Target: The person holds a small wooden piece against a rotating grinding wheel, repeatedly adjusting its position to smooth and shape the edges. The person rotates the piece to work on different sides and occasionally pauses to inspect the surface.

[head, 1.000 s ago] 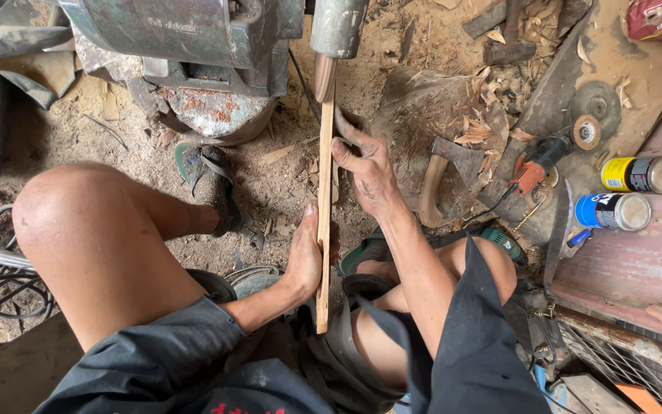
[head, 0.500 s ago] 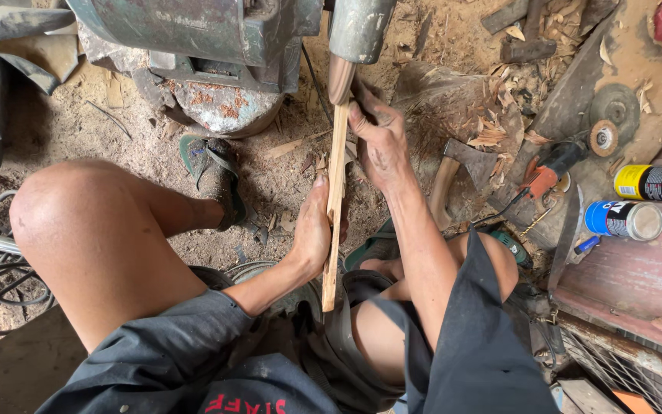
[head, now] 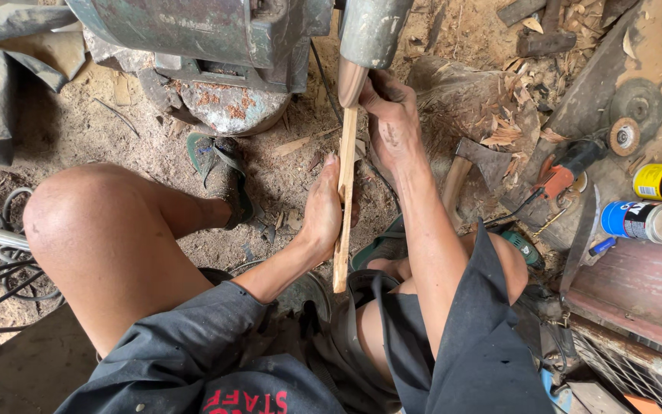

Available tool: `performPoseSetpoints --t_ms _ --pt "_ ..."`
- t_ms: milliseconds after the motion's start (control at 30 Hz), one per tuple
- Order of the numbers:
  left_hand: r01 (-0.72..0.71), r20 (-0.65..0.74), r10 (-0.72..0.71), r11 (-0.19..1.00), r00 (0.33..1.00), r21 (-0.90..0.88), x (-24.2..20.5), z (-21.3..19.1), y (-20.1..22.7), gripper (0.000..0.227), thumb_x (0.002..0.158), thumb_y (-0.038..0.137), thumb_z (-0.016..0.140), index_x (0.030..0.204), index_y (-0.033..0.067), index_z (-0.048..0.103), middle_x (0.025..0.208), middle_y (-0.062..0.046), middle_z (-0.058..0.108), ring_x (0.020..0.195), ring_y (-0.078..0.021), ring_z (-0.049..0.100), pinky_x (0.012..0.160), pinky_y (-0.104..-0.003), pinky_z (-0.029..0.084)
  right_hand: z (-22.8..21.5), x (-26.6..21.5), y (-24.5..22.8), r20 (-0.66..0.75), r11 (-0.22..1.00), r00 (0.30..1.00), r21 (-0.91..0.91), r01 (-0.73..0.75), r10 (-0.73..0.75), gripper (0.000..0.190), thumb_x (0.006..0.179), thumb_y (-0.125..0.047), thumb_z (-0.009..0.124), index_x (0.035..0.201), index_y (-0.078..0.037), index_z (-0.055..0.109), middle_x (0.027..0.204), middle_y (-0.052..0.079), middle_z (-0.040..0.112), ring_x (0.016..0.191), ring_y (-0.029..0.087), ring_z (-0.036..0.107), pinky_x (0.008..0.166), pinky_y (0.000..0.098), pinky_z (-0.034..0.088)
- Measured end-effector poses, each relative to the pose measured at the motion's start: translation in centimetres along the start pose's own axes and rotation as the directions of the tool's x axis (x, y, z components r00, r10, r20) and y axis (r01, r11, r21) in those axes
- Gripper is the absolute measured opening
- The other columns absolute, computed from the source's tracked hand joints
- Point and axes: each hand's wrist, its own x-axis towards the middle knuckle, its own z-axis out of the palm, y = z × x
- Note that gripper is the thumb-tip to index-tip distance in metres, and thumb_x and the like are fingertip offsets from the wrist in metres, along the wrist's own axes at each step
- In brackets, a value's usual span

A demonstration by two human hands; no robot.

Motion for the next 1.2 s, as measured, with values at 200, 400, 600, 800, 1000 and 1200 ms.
performPoseSetpoints --t_ms 200,400,600,800,1000,1200 --pt "0.006 0.030 -0.004 0.998 1.000 -0.060 0.5 0.2 0.4 0.051 0.105 0.057 0.031 0.087 0.0115 0.047 0.060 -0.004 0.047 0.046 -0.0151 0.045 0.042 -0.031 0.040 -0.5 0.8 0.1 0.000 1.000 1.000 -0.008 0.030 -0.030 0.037 0.086 -0.025 0.080 0.114 -0.002 0.073 0.132 0.016 0.069 0.137 0.030 0.053 0.125 0.0583 0.019" --pt "-0.012 0.013 0.012 1.000 1.000 -0.003 -0.6 -0.6 -0.9 0.055 0.105 0.058 0.030 0.086 0.0099 0.051 0.060 -0.004 0.048 0.046 -0.0157 0.047 0.042 -0.031 0.041 0.1 -1.0 0.4 -0.016 0.998 0.999 -0.052 0.043 -0.044 0.046 0.090 -0.031 0.079 0.127 -0.004 0.072 0.140 0.013 0.064 0.137 0.029 0.051 0.125 0.0570 0.024" --pt "-0.023 -0.022 0.026 0.993 0.999 0.114 -2.1 -1.9 -3.8 0.058 0.103 0.061 0.027 0.092 0.0104 0.053 0.061 -0.004 0.051 0.048 -0.0151 0.050 0.044 -0.031 0.044 0.6 -3.9 0.9 -0.023 0.998 1.000 -0.068 -0.018 0.017 0.047 0.093 -0.031 0.078 0.133 -0.007 0.071 0.148 0.017 0.063 0.132 0.030 0.054 0.121 0.0550 0.038" --pt "-0.120 0.072 0.103 0.942 0.992 0.315 -4.1 -4.1 -7.1 0.077 0.101 0.065 0.018 0.144 0.0093 0.050 0.082 -0.016 0.055 0.063 -0.0245 0.055 0.055 -0.039 0.051 2.0 -8.9 -1.3 0.054 0.998 0.998 -0.069 -0.005 0.009 0.058 0.101 -0.018 0.072 0.153 -0.008 0.049 0.159 0.012 0.051 0.147 0.024 0.050 0.125 0.0423 0.039" --pt "-0.322 0.336 0.130 0.718 0.933 0.617 -3.5 -4.9 -7.3 0.101 0.091 0.071 0.028 0.161 -0.0010 0.023 0.157 -0.028 0.041 0.145 -0.0391 0.041 0.119 -0.049 0.034 2.1 -11.5 -5.8 -0.109 0.994 0.993 0.091 0.059 -0.049 0.066 0.097 -0.011 0.073 0.152 0.000 0.039 0.135 0.019 0.061 0.120 0.032 0.065 0.110 0.0465 0.055" --pt "-0.637 0.574 0.288 0.447 0.767 0.628 -1.3 -3.2 -4.7 0.112 0.087 0.048 0.076 0.154 -0.0059 0.005 0.155 -0.042 0.022 0.139 -0.0519 0.036 0.110 -0.058 0.037 2.2 -13.3 -7.7 -0.001 0.983 0.992 0.135 0.123 -0.124 0.078 0.089 0.001 0.068 0.157 -0.006 0.031 0.140 0.019 0.060 0.129 0.034 0.064 0.117 0.0471 0.053"
